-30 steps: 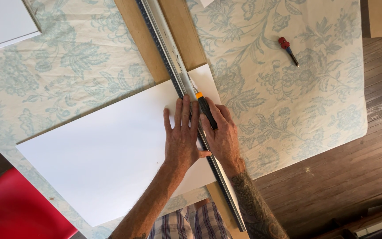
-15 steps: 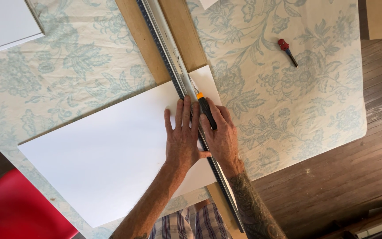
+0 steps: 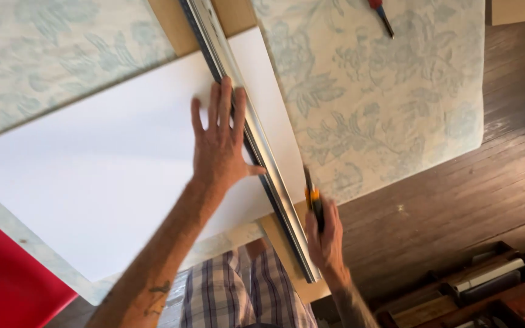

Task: Cutting a board to size with a utility knife and fitting it into a wooden frame

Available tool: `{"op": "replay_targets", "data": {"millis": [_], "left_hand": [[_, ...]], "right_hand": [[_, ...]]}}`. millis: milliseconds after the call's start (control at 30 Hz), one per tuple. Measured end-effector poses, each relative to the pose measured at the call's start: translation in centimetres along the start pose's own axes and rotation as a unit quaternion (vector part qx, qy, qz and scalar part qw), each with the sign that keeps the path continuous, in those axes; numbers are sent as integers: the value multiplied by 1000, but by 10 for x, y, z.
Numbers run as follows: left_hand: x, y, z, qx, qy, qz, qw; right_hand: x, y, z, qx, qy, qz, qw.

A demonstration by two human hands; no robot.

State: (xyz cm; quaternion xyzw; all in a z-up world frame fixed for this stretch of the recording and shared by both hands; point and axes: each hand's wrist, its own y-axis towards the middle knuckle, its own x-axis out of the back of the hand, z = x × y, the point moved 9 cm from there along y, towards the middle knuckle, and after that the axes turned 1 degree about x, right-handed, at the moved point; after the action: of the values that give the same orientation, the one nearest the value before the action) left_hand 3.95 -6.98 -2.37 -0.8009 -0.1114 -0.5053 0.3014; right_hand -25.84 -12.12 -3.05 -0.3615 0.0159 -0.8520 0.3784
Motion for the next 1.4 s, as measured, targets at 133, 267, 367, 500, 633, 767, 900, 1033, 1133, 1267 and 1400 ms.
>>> {"op": "replay_targets", "data": {"millis": [133, 267, 367, 500, 633, 767, 900, 1033, 1133, 1267, 1400], "left_hand": [[-16, -1, 2, -14, 77, -40, 996], [-13, -1, 0, -20, 88, -51, 995], [-12, -2, 1, -22, 97, -59, 993], [-11, -2, 0, -21, 89, -49, 995], [-12, -2, 0, -17, 82, -40, 996], [-12, -2, 1, -15, 87, -40, 995], [-28, 5, 8, 5, 88, -2, 996], [-24, 3, 7, 8, 109, -29, 994], [-5, -3, 1, -8, 129, -90, 987], [-4, -2, 0, -6, 3, -16, 1000], [-4, -3, 0, -1, 14, -4, 1000]], "right_hand": [[4, -75, -33, -52, -16, 47, 997], [2, -78, -17, -55, -16, 75, 996], [-2, -72, -10, -65, -9, 97, 993], [-3, -72, -10, -67, -25, 112, 991], [-5, -74, -13, -92, -39, 118, 988], [-4, -72, -14, -72, -28, 115, 990], [5, -75, -30, -4, 19, 44, 999], [-1, -35, 7, 13, 16, 25, 999], [-17, 2, 31, -18, 19, 45, 999], [-34, 51, 50, -27, -2, 21, 999], [-30, 47, 49, -113, 32, -19, 993]]}}
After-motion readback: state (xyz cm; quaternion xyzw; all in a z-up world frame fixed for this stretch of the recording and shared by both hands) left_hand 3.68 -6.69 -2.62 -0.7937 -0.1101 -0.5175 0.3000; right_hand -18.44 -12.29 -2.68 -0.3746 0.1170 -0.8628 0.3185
